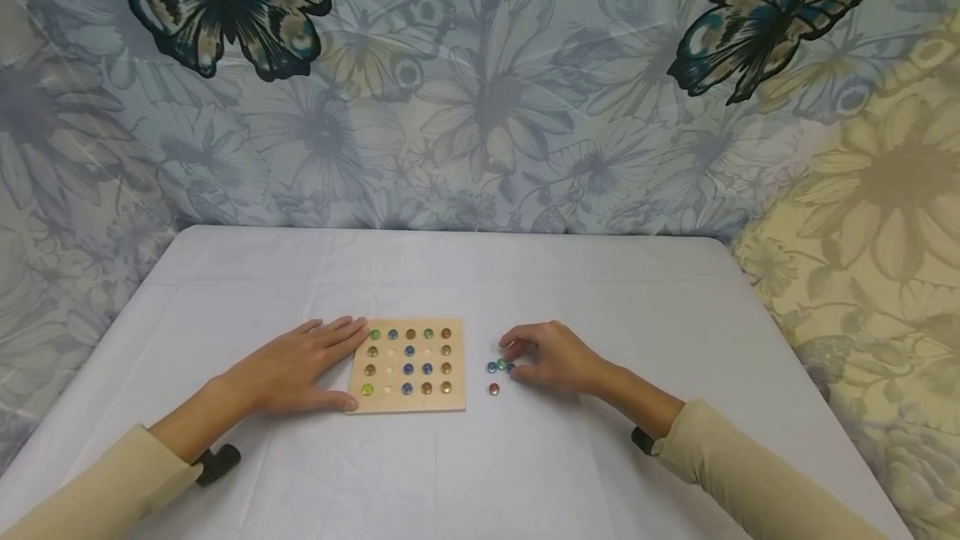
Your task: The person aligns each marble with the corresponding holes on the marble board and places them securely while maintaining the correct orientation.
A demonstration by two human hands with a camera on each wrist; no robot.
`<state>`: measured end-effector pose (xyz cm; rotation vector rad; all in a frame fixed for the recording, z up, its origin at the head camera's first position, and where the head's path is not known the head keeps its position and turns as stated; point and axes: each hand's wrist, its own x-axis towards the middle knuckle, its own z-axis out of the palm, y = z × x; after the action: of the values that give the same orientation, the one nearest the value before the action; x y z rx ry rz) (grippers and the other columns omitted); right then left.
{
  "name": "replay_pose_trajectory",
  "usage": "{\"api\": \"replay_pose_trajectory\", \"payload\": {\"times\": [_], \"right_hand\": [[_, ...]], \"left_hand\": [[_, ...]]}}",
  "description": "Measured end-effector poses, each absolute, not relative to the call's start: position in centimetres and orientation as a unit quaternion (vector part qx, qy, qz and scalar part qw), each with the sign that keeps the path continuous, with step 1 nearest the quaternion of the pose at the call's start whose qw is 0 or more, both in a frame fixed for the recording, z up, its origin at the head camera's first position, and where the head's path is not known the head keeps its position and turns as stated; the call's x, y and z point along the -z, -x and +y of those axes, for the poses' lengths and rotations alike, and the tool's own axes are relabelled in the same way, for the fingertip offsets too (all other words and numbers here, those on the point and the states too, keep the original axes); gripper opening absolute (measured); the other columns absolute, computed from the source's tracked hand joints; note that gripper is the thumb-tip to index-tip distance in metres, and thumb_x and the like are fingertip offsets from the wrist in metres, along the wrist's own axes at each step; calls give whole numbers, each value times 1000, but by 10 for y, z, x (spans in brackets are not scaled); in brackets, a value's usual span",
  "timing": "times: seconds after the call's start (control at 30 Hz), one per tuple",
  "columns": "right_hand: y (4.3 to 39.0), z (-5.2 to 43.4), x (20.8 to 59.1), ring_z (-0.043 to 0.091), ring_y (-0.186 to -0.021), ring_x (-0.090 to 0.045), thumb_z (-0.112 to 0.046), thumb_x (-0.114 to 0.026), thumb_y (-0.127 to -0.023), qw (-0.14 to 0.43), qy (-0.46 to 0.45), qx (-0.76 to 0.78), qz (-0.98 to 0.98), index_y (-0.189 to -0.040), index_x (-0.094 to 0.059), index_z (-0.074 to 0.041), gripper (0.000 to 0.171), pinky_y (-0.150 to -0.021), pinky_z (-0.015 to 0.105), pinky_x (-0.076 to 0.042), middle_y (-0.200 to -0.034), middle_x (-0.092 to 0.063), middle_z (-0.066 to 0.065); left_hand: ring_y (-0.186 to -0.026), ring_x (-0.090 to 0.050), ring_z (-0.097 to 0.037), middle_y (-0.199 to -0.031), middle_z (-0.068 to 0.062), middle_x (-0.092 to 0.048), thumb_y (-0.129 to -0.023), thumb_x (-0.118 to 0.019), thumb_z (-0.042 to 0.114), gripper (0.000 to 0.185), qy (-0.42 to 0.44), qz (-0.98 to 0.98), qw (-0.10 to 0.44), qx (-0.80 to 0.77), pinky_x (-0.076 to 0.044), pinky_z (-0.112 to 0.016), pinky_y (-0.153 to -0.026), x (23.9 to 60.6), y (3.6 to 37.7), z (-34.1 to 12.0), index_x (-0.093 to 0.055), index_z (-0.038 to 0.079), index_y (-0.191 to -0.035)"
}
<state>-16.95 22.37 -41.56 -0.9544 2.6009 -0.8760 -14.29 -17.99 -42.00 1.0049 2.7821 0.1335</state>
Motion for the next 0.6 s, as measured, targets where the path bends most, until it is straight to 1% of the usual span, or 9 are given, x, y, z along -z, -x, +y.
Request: {"api": "replay_pose_trajectory", "payload": {"times": [0.27,0.6], "right_hand": [[170,224,418,15,-105,-66,-10,-81,-82,111,329,293,891,-114,-70,-9,33,-89,37,-53,-93,-75,-14],[172,217,409,13,-102,-67,-7,-79,-84,106,337,297,887,-114,-70,-6,32,-87,38,-53,-95,-75,-10]], "left_hand": [[-147,-30,-29,-161,-8,-30,-84,-50,79,102,-341,935,88,-48,-26,-55,-117,420,142,-180,-33,9,-156],[-148,-29,-29,-161,-8,-30,-85,-48,80,102,-344,934,83,-52,-26,-54,-117,422,142,-182,-33,9,-156]]}}
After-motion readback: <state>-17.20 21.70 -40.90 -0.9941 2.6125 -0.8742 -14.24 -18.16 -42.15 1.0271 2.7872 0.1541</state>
